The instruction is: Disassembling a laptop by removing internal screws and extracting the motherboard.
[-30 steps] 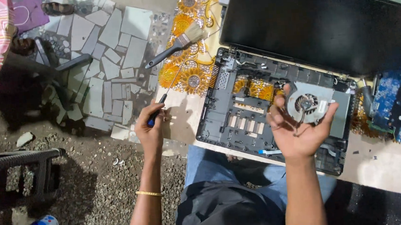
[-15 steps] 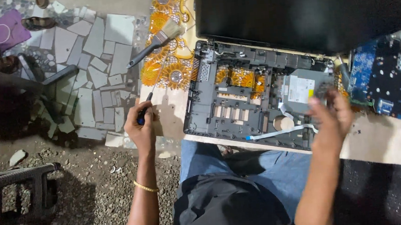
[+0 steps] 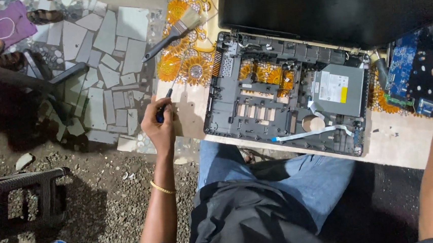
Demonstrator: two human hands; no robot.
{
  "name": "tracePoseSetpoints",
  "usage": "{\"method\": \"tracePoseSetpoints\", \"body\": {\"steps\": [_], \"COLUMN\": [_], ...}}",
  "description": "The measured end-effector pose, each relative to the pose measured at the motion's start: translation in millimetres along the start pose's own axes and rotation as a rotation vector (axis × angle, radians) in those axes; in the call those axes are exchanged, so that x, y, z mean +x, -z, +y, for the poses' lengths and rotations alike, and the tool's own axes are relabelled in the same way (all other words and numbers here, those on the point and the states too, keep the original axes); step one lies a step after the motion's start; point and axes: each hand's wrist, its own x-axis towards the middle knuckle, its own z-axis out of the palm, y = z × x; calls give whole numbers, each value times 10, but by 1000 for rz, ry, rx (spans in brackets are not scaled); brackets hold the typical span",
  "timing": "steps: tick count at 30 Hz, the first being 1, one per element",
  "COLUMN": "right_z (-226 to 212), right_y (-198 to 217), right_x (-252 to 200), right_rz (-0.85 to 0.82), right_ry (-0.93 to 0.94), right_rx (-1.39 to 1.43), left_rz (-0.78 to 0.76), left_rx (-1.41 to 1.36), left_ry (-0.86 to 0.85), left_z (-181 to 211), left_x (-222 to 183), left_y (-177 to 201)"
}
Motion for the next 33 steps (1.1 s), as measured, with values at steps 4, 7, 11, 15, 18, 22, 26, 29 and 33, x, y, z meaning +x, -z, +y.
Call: {"method": "tracePoseSetpoints", "body": {"steps": [4, 7, 11, 15, 18, 22, 26, 29, 33], "right_z": [-206, -335, -300, -1189, -2075, -2074, -2312, -2324, -2380], "right_y": [-336, -415, -327, -856, -1433, -1899, -2273, -2391, -2383], "right_x": [-515, -711, -882, -1898, -2824, -3273, -3632, -3710, -3703], "right_rz": [328, 365, 554, 766, 430, 121, 11, -53, -59], "right_ry": [474, 566, 383, 764, 973, 730, 399, 371, 362], "right_rx": [-388, -379, -378, -219, -51, -212, -373, -512, -481], "left_rz": [-8, -15, -32, -21, -44, -8, 81, 97, 95], "left_rx": [-31, -34, -40, -40, -122, -242, -342, -374, -388], "left_ry": [8, 13, 10, -6, -25, 106, 57, 88, 82], "left_z": [-3, -19, -91, -159, -164, 41, -391, -419, -450], "left_x": [-2, 7, 2, -18, -9, -42, 15, 30, 31], "left_y": [6, -10, -5, -26, -54, -2, 1, -11, -31]}}
